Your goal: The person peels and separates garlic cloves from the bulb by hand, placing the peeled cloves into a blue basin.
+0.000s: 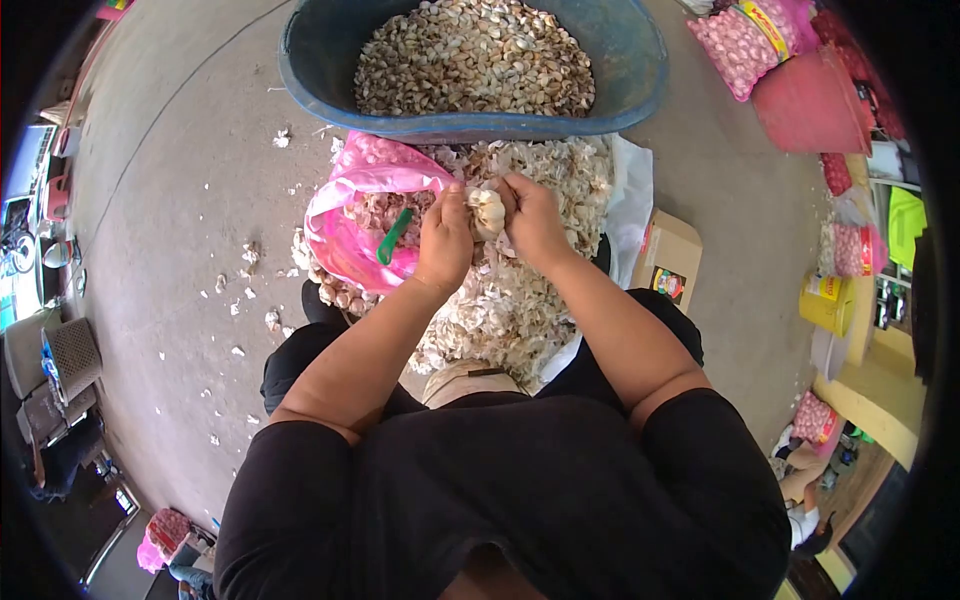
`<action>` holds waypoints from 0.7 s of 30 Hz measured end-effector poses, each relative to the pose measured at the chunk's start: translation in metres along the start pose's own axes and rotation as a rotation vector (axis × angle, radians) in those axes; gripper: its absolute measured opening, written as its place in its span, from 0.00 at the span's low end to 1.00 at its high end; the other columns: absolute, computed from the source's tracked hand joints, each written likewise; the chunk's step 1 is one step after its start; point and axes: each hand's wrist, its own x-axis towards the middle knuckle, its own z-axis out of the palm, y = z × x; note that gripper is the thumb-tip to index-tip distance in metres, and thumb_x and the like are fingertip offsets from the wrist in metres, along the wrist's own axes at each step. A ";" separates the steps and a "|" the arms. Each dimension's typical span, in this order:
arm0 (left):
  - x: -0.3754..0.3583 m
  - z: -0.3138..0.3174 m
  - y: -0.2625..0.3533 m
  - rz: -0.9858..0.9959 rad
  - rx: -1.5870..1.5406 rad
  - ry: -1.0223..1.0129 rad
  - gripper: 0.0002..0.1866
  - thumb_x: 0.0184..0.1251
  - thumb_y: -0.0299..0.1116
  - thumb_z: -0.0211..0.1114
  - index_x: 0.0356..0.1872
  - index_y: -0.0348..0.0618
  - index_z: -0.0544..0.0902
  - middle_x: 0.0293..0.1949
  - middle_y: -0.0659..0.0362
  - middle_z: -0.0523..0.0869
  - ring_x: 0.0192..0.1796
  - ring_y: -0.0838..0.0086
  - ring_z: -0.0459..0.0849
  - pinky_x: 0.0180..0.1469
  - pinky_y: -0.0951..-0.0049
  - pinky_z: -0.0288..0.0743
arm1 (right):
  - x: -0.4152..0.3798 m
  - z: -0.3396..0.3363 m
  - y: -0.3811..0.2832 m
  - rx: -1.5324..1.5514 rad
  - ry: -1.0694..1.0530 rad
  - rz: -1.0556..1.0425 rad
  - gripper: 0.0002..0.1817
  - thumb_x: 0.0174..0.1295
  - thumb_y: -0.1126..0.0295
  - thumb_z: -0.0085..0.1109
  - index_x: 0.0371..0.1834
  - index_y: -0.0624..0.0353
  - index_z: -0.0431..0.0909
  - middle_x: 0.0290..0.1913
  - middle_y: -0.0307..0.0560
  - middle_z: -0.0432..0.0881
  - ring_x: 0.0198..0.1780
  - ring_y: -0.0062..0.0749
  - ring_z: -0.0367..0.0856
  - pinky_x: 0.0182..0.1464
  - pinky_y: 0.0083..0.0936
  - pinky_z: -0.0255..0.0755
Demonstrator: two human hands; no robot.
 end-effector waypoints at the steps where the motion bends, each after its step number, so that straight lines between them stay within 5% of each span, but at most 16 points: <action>1: 0.001 -0.002 -0.005 -0.033 -0.008 -0.016 0.20 0.68 0.42 0.38 0.37 0.34 0.72 0.28 0.61 0.77 0.31 0.80 0.73 0.35 0.80 0.69 | 0.005 0.000 0.024 -0.103 0.001 -0.046 0.12 0.56 0.64 0.52 0.24 0.63 0.73 0.19 0.54 0.74 0.22 0.39 0.72 0.27 0.29 0.65; 6: -0.003 -0.004 0.014 -0.149 -0.063 0.025 0.24 0.68 0.48 0.38 0.36 0.33 0.72 0.28 0.61 0.76 0.30 0.81 0.73 0.35 0.81 0.69 | 0.017 -0.031 0.026 -0.587 -0.122 0.185 0.10 0.50 0.64 0.59 0.24 0.60 0.76 0.21 0.55 0.75 0.26 0.45 0.76 0.31 0.34 0.67; 7: 0.005 -0.010 0.004 -0.068 -0.055 0.002 0.25 0.67 0.50 0.38 0.34 0.35 0.72 0.26 0.61 0.75 0.25 0.82 0.72 0.26 0.82 0.68 | 0.016 -0.025 0.045 -0.798 -0.088 -0.066 0.12 0.50 0.61 0.59 0.23 0.60 0.76 0.21 0.56 0.75 0.27 0.47 0.76 0.32 0.36 0.67; 10: 0.007 -0.014 -0.003 -0.097 -0.151 0.014 0.25 0.66 0.51 0.39 0.37 0.36 0.71 0.24 0.62 0.74 0.23 0.81 0.72 0.21 0.81 0.68 | 0.016 -0.013 0.060 -0.794 -0.011 -0.030 0.17 0.52 0.56 0.55 0.21 0.61 0.75 0.23 0.54 0.76 0.27 0.47 0.75 0.32 0.35 0.68; 13: 0.003 -0.019 0.009 -0.267 -0.031 -0.083 0.24 0.67 0.48 0.39 0.42 0.35 0.71 0.36 0.57 0.78 0.34 0.75 0.78 0.33 0.78 0.73 | 0.016 -0.021 0.022 -0.459 -0.115 -0.002 0.20 0.55 0.52 0.51 0.24 0.61 0.74 0.25 0.53 0.77 0.28 0.50 0.75 0.31 0.35 0.68; 16: -0.001 -0.010 0.013 -0.161 0.019 0.007 0.24 0.67 0.47 0.38 0.48 0.34 0.68 0.40 0.56 0.76 0.38 0.74 0.78 0.38 0.78 0.73 | 0.020 -0.023 -0.017 -0.477 -0.188 0.236 0.19 0.55 0.53 0.51 0.29 0.61 0.72 0.26 0.52 0.77 0.28 0.51 0.74 0.29 0.36 0.67; 19: -0.009 -0.004 0.023 -0.245 -0.097 0.017 0.23 0.67 0.43 0.39 0.51 0.33 0.66 0.44 0.54 0.74 0.43 0.73 0.76 0.46 0.78 0.70 | -0.002 0.000 -0.029 -0.077 -0.115 0.097 0.19 0.55 0.53 0.51 0.30 0.61 0.70 0.24 0.52 0.75 0.25 0.50 0.74 0.27 0.37 0.66; 21: -0.002 -0.005 0.007 -0.076 -0.064 0.095 0.20 0.66 0.41 0.42 0.48 0.33 0.66 0.39 0.54 0.74 0.35 0.74 0.76 0.37 0.78 0.70 | -0.014 0.011 -0.035 -0.208 -0.090 -0.004 0.19 0.55 0.53 0.51 0.29 0.61 0.69 0.22 0.51 0.75 0.24 0.49 0.74 0.26 0.37 0.67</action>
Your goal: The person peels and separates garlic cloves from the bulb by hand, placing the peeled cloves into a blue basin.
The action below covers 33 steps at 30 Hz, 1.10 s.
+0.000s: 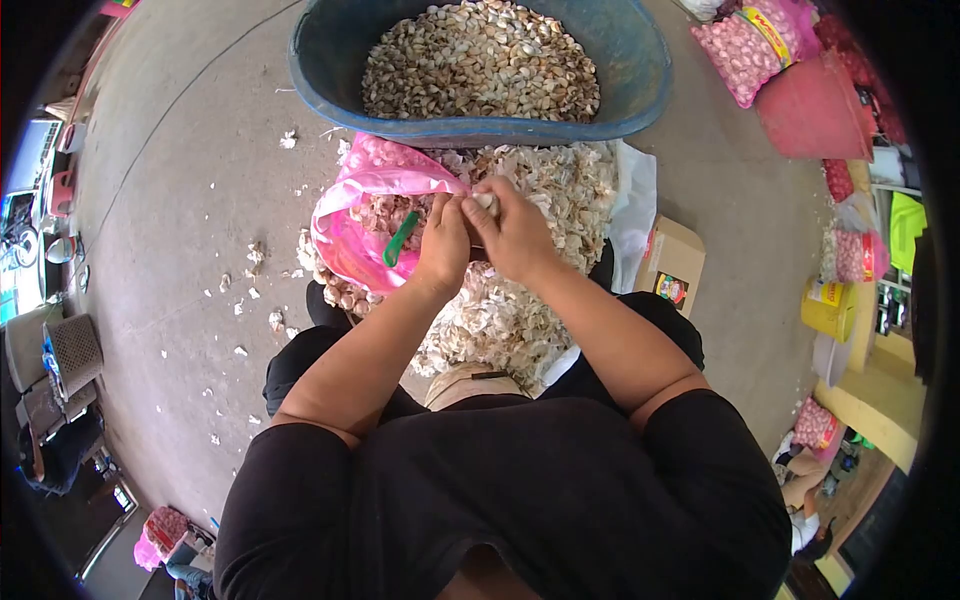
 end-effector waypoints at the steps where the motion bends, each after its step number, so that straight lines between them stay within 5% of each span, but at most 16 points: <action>1: 0.005 0.000 -0.009 0.085 0.011 0.035 0.18 0.66 0.40 0.44 0.47 0.33 0.67 0.37 0.54 0.74 0.30 0.75 0.75 0.33 0.77 0.71 | -0.003 0.003 -0.002 -0.068 0.018 -0.044 0.18 0.55 0.54 0.51 0.28 0.61 0.69 0.22 0.51 0.74 0.23 0.48 0.74 0.26 0.37 0.67; 5: -0.005 0.010 0.003 0.229 0.200 0.078 0.16 0.64 0.36 0.44 0.34 0.31 0.73 0.27 0.57 0.77 0.29 0.77 0.73 0.33 0.78 0.69 | -0.003 0.005 0.003 0.069 0.097 -0.215 0.13 0.55 0.61 0.51 0.28 0.61 0.68 0.20 0.51 0.74 0.24 0.47 0.74 0.26 0.35 0.67; 8: 0.001 0.004 -0.005 0.133 0.172 0.028 0.15 0.64 0.36 0.41 0.29 0.37 0.74 0.28 0.57 0.75 0.31 0.77 0.73 0.33 0.78 0.69 | -0.002 0.004 0.006 0.089 0.108 -0.238 0.12 0.57 0.64 0.48 0.27 0.62 0.70 0.21 0.52 0.74 0.23 0.46 0.74 0.25 0.34 0.67; 11: -0.004 0.011 0.012 -0.109 -0.039 0.082 0.15 0.63 0.38 0.42 0.28 0.39 0.74 0.24 0.58 0.74 0.23 0.76 0.72 0.22 0.77 0.68 | 0.001 0.007 0.014 0.416 0.083 0.168 0.13 0.59 0.64 0.45 0.28 0.63 0.71 0.22 0.54 0.75 0.22 0.44 0.74 0.25 0.32 0.67; 12: 0.003 0.006 0.011 -0.155 -0.143 -0.001 0.15 0.62 0.39 0.43 0.28 0.41 0.73 0.21 0.59 0.74 0.19 0.74 0.72 0.16 0.75 0.65 | 0.007 0.001 0.015 0.320 0.162 -0.006 0.16 0.61 0.61 0.41 0.28 0.64 0.72 0.22 0.51 0.76 0.23 0.39 0.75 0.25 0.29 0.67; 19: 0.019 -0.017 0.033 -0.464 -0.223 -0.167 0.14 0.61 0.39 0.43 0.36 0.40 0.71 0.24 0.57 0.75 0.22 0.69 0.75 0.21 0.69 0.70 | 0.024 -0.039 0.025 0.904 -0.332 0.624 0.27 0.58 0.44 0.42 0.30 0.62 0.72 0.27 0.42 0.74 0.22 0.21 0.71 0.21 0.19 0.65; 23: 0.019 -0.026 0.034 -0.425 0.043 -0.320 0.14 0.58 0.39 0.53 0.37 0.39 0.73 0.30 0.55 0.78 0.27 0.71 0.78 0.26 0.74 0.71 | 0.025 -0.041 0.032 0.488 -0.482 0.491 0.30 0.57 0.42 0.42 0.28 0.64 0.71 0.17 0.41 0.72 0.21 0.23 0.72 0.23 0.22 0.66; 27: 0.003 -0.013 0.036 -0.229 0.381 -0.517 0.17 0.55 0.39 0.61 0.41 0.36 0.75 0.28 0.60 0.79 0.25 0.80 0.75 0.26 0.81 0.70 | 0.018 -0.033 0.014 0.173 -0.259 0.221 0.28 0.59 0.47 0.44 0.24 0.66 0.72 0.16 0.45 0.72 0.20 0.29 0.73 0.26 0.27 0.67; 33: 0.007 -0.014 0.031 0.001 0.610 -0.280 0.15 0.49 0.34 0.63 0.35 0.32 0.79 0.24 0.58 0.80 0.25 0.80 0.75 0.27 0.79 0.70 | 0.025 -0.029 0.042 -0.105 -0.072 0.007 0.15 0.56 0.60 0.51 0.25 0.63 0.75 0.19 0.51 0.75 0.22 0.38 0.74 0.28 0.30 0.67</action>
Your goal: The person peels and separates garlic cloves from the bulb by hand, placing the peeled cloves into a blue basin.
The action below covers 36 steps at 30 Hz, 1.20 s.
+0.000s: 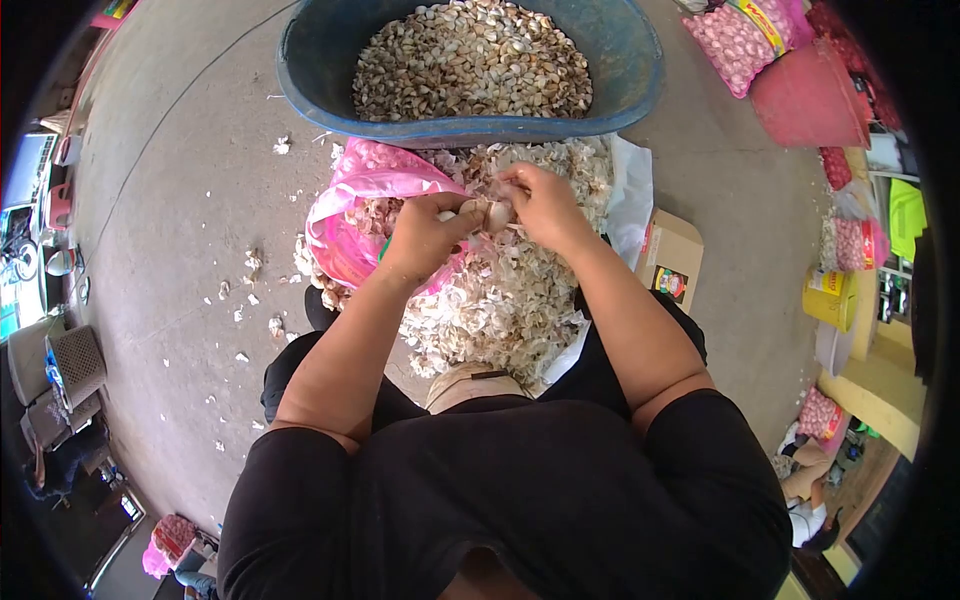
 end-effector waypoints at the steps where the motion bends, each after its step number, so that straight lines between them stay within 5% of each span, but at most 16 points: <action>1: 0.001 -0.001 -0.002 0.019 0.022 0.045 0.16 0.48 0.34 0.63 0.35 0.33 0.79 0.24 0.57 0.80 0.25 0.79 0.76 0.28 0.78 0.70 | -0.001 -0.007 -0.001 -0.093 0.030 0.011 0.13 0.54 0.63 0.52 0.24 0.63 0.75 0.21 0.53 0.76 0.25 0.43 0.75 0.29 0.33 0.68; 3: 0.001 -0.002 -0.004 0.045 0.073 0.127 0.16 0.47 0.34 0.64 0.35 0.33 0.79 0.25 0.56 0.81 0.25 0.77 0.76 0.30 0.77 0.71 | -0.001 -0.018 -0.011 -0.209 0.024 0.080 0.07 0.48 0.69 0.57 0.21 0.61 0.74 0.24 0.54 0.77 0.28 0.46 0.76 0.30 0.35 0.69; 6: 0.000 0.001 -0.002 0.070 0.127 0.222 0.16 0.47 0.34 0.63 0.35 0.34 0.80 0.25 0.52 0.82 0.25 0.75 0.78 0.33 0.75 0.72 | -0.002 -0.007 -0.011 -0.160 0.140 -0.160 0.07 0.47 0.70 0.60 0.25 0.62 0.73 0.24 0.51 0.77 0.26 0.44 0.76 0.29 0.33 0.69; 9: -0.001 0.002 -0.001 0.106 0.142 0.280 0.15 0.46 0.34 0.62 0.34 0.34 0.80 0.25 0.51 0.82 0.26 0.74 0.79 0.33 0.75 0.72 | -0.012 0.000 -0.031 0.224 -0.022 -0.135 0.09 0.47 0.71 0.61 0.28 0.62 0.71 0.23 0.48 0.76 0.23 0.36 0.75 0.27 0.27 0.69; 16: 0.001 0.009 -0.009 0.137 0.029 0.364 0.12 0.48 0.32 0.62 0.32 0.33 0.80 0.22 0.53 0.81 0.23 0.78 0.77 0.30 0.76 0.72 | -0.015 0.002 -0.030 0.226 -0.016 -0.142 0.09 0.52 0.76 0.57 0.32 0.60 0.67 0.25 0.35 0.70 0.24 0.15 0.67 0.25 0.16 0.66; 22: -0.003 0.004 0.007 0.028 -0.134 0.276 0.13 0.52 0.32 0.62 0.34 0.31 0.79 0.21 0.61 0.79 0.21 0.84 0.72 0.24 0.82 0.68 | -0.004 0.000 -0.021 0.729 -0.054 0.060 0.13 0.49 0.76 0.58 0.38 0.62 0.67 0.29 0.40 0.74 0.27 0.21 0.72 0.30 0.20 0.67; 23: -0.002 0.004 0.004 0.033 -0.170 0.258 0.13 0.52 0.31 0.62 0.35 0.31 0.79 0.21 0.62 0.79 0.21 0.84 0.72 0.24 0.82 0.68 | -0.005 -0.002 -0.026 0.577 0.013 -0.112 0.14 0.49 0.75 0.59 0.39 0.62 0.69 0.29 0.39 0.75 0.28 0.21 0.73 0.33 0.19 0.68; 26: -0.004 0.005 0.005 0.035 -0.199 0.221 0.13 0.52 0.31 0.62 0.36 0.30 0.79 0.21 0.62 0.78 0.21 0.84 0.72 0.24 0.83 0.68 | -0.008 -0.006 -0.030 0.366 -0.179 -0.085 0.13 0.48 0.73 0.62 0.35 0.62 0.71 0.28 0.38 0.76 0.28 0.20 0.72 0.32 0.18 0.68; 32: -0.004 0.007 0.000 0.071 -0.207 0.236 0.11 0.55 0.30 0.60 0.33 0.30 0.79 0.20 0.62 0.78 0.20 0.85 0.70 0.22 0.85 0.65 | -0.007 0.000 -0.026 0.514 -0.231 0.113 0.13 0.45 0.71 0.65 0.29 0.61 0.71 0.23 0.39 0.74 0.25 0.17 0.70 0.27 0.17 0.67; 35: -0.006 0.005 0.006 0.042 -0.197 0.236 0.11 0.56 0.31 0.59 0.33 0.31 0.79 0.21 0.61 0.78 0.20 0.84 0.71 0.23 0.85 0.65 | -0.010 0.002 -0.026 0.271 -0.095 -0.133 0.12 0.46 0.70 0.64 0.29 0.61 0.70 0.22 0.37 0.73 0.23 0.15 0.69 0.24 0.15 0.65; 36: -0.007 0.004 0.008 0.038 -0.197 0.232 0.11 0.56 0.31 0.59 0.33 0.31 0.79 0.21 0.61 0.78 0.21 0.84 0.71 0.23 0.85 0.65 | -0.009 0.001 -0.025 0.390 -0.115 -0.061 0.12 0.47 0.70 0.63 0.29 0.61 0.70 0.22 0.36 0.73 0.23 0.14 0.69 0.23 0.14 0.64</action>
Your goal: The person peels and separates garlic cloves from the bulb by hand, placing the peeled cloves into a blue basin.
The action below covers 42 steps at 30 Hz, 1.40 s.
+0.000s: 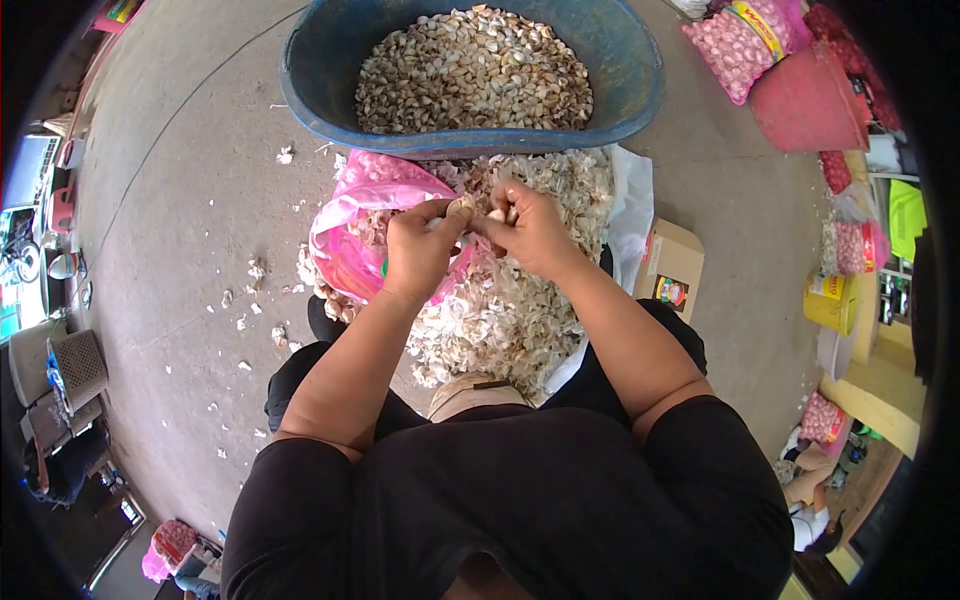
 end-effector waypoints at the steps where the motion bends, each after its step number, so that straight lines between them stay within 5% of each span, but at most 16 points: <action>1: -0.001 -0.001 0.002 -0.014 -0.001 -0.023 0.11 0.56 0.32 0.58 0.34 0.32 0.79 0.22 0.61 0.78 0.21 0.84 0.72 0.23 0.84 0.66 | 0.001 -0.003 0.002 0.123 -0.002 0.068 0.11 0.48 0.70 0.62 0.30 0.60 0.70 0.22 0.35 0.72 0.23 0.13 0.68 0.23 0.14 0.64; 5: 0.005 -0.006 0.000 -0.011 0.013 -0.136 0.13 0.57 0.33 0.58 0.36 0.32 0.78 0.24 0.59 0.79 0.23 0.82 0.74 0.25 0.83 0.68 | 0.003 -0.009 -0.011 0.417 -0.047 0.137 0.08 0.52 0.71 0.58 0.32 0.60 0.71 0.24 0.34 0.72 0.23 0.12 0.67 0.23 0.12 0.63; 9: 0.004 -0.006 -0.002 -0.005 0.025 -0.161 0.13 0.58 0.32 0.57 0.38 0.31 0.77 0.26 0.58 0.80 0.25 0.81 0.75 0.27 0.83 0.69 | 0.006 -0.007 0.002 0.167 -0.169 0.124 0.08 0.50 0.75 0.59 0.33 0.59 0.71 0.26 0.33 0.73 0.25 0.12 0.67 0.27 0.13 0.65; 15: 0.002 0.000 -0.011 0.099 0.014 -0.090 0.13 0.58 0.31 0.56 0.38 0.28 0.77 0.26 0.58 0.80 0.24 0.81 0.75 0.26 0.83 0.69 | 0.002 0.003 0.000 0.117 -0.070 -0.029 0.10 0.47 0.78 0.61 0.30 0.58 0.69 0.26 0.33 0.71 0.26 0.12 0.65 0.28 0.13 0.63; 20: 0.000 0.002 -0.001 0.003 -0.084 0.061 0.14 0.59 0.33 0.56 0.36 0.29 0.77 0.23 0.60 0.79 0.21 0.82 0.73 0.23 0.83 0.67 | -0.001 0.005 -0.001 0.278 -0.104 -0.046 0.11 0.49 0.78 0.59 0.33 0.56 0.67 0.27 0.36 0.71 0.25 0.13 0.64 0.29 0.13 0.66; 26: 0.003 -0.003 0.003 -0.004 0.105 -0.053 0.16 0.60 0.40 0.56 0.35 0.34 0.79 0.21 0.61 0.78 0.20 0.83 0.71 0.22 0.82 0.66 | 0.005 -0.008 -0.005 0.827 -0.092 0.533 0.09 0.58 0.68 0.45 0.41 0.56 0.67 0.30 0.38 0.73 0.27 0.25 0.74 0.31 0.23 0.71; 30: -0.001 -0.003 0.005 0.105 0.430 -0.196 0.17 0.62 0.43 0.53 0.35 0.38 0.80 0.21 0.61 0.78 0.20 0.83 0.71 0.22 0.82 0.66 | 0.003 0.008 0.016 1.213 -0.132 0.793 0.11 0.57 0.64 0.47 0.39 0.58 0.68 0.30 0.44 0.74 0.29 0.32 0.77 0.30 0.28 0.73; 34: -0.002 -0.011 0.020 -0.102 -0.100 -0.197 0.18 0.63 0.42 0.51 0.39 0.34 0.77 0.20 0.59 0.79 0.20 0.78 0.74 0.28 0.77 0.71 | 0.028 0.015 0.044 1.506 -0.284 0.811 0.11 0.59 0.63 0.44 0.33 0.61 0.67 0.31 0.46 0.73 0.29 0.38 0.76 0.33 0.34 0.75; 35: 0.005 -0.016 0.016 -0.164 -0.247 -0.192 0.15 0.64 0.40 0.49 0.39 0.36 0.74 0.22 0.59 0.78 0.20 0.80 0.72 0.28 0.78 0.71 | 0.032 0.014 0.041 1.355 0.033 0.632 0.11 0.60 0.63 0.41 0.32 0.61 0.66 0.32 0.47 0.73 0.32 0.38 0.76 0.38 0.36 0.75; 37: 0.005 -0.019 0.020 -0.240 -0.523 -0.134 0.15 0.64 0.38 0.48 0.41 0.36 0.72 0.26 0.57 0.78 0.23 0.79 0.74 0.30 0.77 0.72 | 0.047 -0.010 -0.003 1.501 0.162 0.479 0.11 0.61 0.64 0.41 0.30 0.61 0.64 0.35 0.48 0.73 0.37 0.36 0.75 0.44 0.36 0.72; 40: 0.007 -0.023 0.016 -0.250 -0.687 -0.143 0.13 0.63 0.35 0.50 0.41 0.35 0.70 0.31 0.56 0.78 0.31 0.75 0.76 0.35 0.74 0.74 | 0.055 -0.037 -0.026 1.404 0.279 0.332 0.15 0.61 0.60 0.42 0.36 0.63 0.66 0.37 0.50 0.74 0.42 0.34 0.74 0.47 0.34 0.70; 42: 0.009 -0.026 0.008 -0.229 -0.711 -0.184 0.12 0.63 0.33 0.51 0.42 0.35 0.69 0.34 0.56 0.77 0.36 0.71 0.78 0.39 0.71 0.75 | 0.052 -0.033 -0.027 1.090 0.139 0.269 0.16 0.60 0.59 0.46 0.40 0.63 0.67 0.37 0.48 0.75 0.41 0.31 0.74 0.44 0.29 0.70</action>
